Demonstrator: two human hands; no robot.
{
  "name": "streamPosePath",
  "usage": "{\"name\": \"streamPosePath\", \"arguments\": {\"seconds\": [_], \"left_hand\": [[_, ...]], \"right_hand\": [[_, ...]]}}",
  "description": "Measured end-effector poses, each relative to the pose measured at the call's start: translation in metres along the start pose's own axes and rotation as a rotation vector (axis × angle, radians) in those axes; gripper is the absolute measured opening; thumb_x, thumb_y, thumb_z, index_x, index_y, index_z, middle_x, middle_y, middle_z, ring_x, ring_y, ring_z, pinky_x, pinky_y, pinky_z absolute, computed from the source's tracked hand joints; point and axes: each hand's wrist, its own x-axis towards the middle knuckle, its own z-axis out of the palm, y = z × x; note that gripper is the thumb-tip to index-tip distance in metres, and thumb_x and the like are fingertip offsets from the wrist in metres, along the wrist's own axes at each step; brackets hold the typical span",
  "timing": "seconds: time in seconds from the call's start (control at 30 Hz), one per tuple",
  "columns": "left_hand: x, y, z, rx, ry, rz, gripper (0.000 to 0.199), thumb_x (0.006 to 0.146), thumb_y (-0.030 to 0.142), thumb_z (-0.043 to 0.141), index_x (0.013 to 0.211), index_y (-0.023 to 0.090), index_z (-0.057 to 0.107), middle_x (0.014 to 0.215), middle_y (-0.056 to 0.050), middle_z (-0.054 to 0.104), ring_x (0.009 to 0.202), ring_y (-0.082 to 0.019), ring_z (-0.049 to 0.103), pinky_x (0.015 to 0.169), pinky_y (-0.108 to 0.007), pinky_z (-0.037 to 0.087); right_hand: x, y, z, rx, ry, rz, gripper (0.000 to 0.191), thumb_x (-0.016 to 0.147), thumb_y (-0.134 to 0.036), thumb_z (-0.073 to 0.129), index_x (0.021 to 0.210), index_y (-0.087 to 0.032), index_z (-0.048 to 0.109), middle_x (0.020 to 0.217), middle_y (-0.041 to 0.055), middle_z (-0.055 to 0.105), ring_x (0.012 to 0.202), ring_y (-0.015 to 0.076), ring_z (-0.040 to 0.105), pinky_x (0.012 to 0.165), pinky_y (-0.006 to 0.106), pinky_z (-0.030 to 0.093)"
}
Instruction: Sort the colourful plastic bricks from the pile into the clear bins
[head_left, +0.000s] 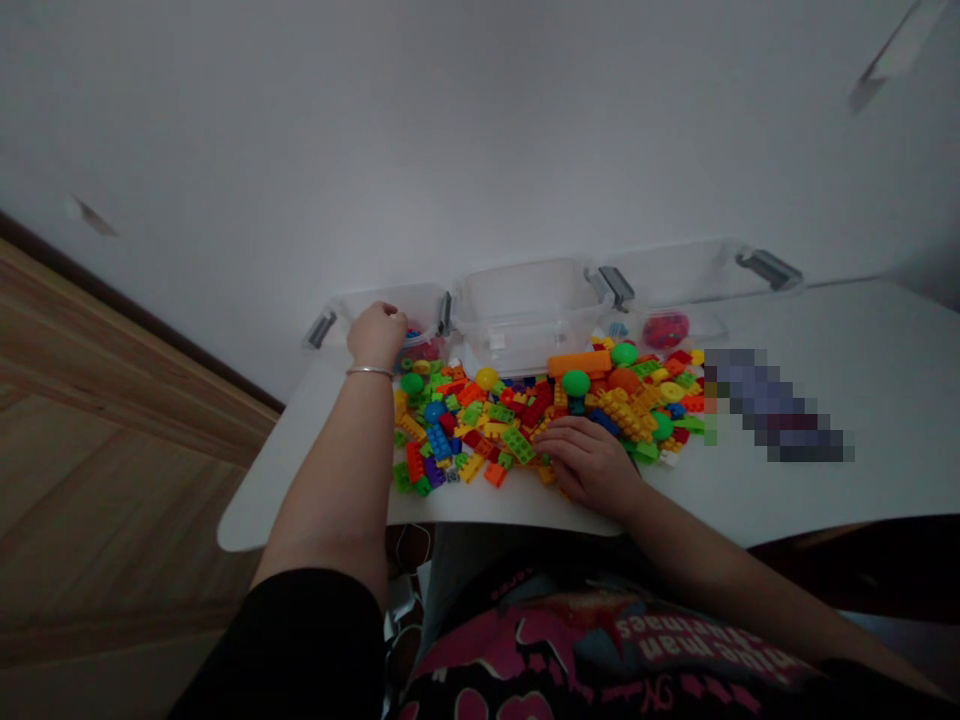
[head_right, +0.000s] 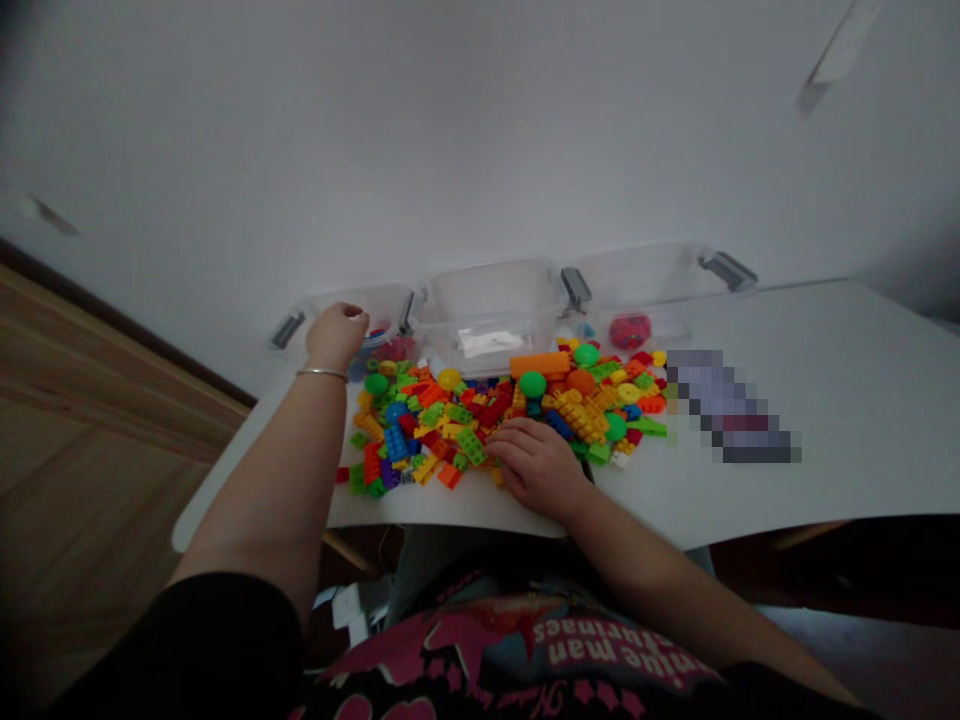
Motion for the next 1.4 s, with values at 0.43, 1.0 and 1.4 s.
{"name": "streamPosePath", "arguments": {"seconds": [0.43,1.0,1.4], "left_hand": [[-0.055,-0.017,-0.011,-0.622,0.341,0.256,0.030,0.095,0.028,0.041,0.111,0.020,0.064,0.116,-0.006,0.067,0.114,-0.019,0.058,0.104,-0.034,0.040],[-0.216,-0.009,0.008,-0.066,0.067,0.409,0.049,0.090,0.038,0.052,0.138,0.027,0.051,0.145,-0.013,0.051,0.136,-0.036,0.043,0.116,-0.066,0.018],[-0.244,0.025,0.021,-0.048,-0.213,0.812,0.062,0.084,0.048,0.064,0.141,0.028,0.050,0.151,-0.010,0.045,0.142,-0.037,0.035,0.118,-0.067,0.016]], "right_hand": [[-0.001,0.000,-0.001,-0.003,0.014,0.034,0.030,0.085,-0.010,0.052,0.109,-0.021,0.065,0.103,0.0051,0.074,0.102,0.0205,0.065,0.091,0.040,0.056],[0.000,-0.002,0.000,-0.023,0.060,0.109,0.034,0.086,-0.012,0.050,0.116,-0.022,0.063,0.102,0.0061,0.074,0.099,0.0204,0.065,0.092,0.039,0.055],[0.002,-0.003,-0.001,-0.045,0.115,0.135,0.028,0.085,-0.009,0.049,0.109,-0.021,0.057,0.093,0.0075,0.069,0.089,0.0216,0.063,0.081,0.038,0.056]]}}
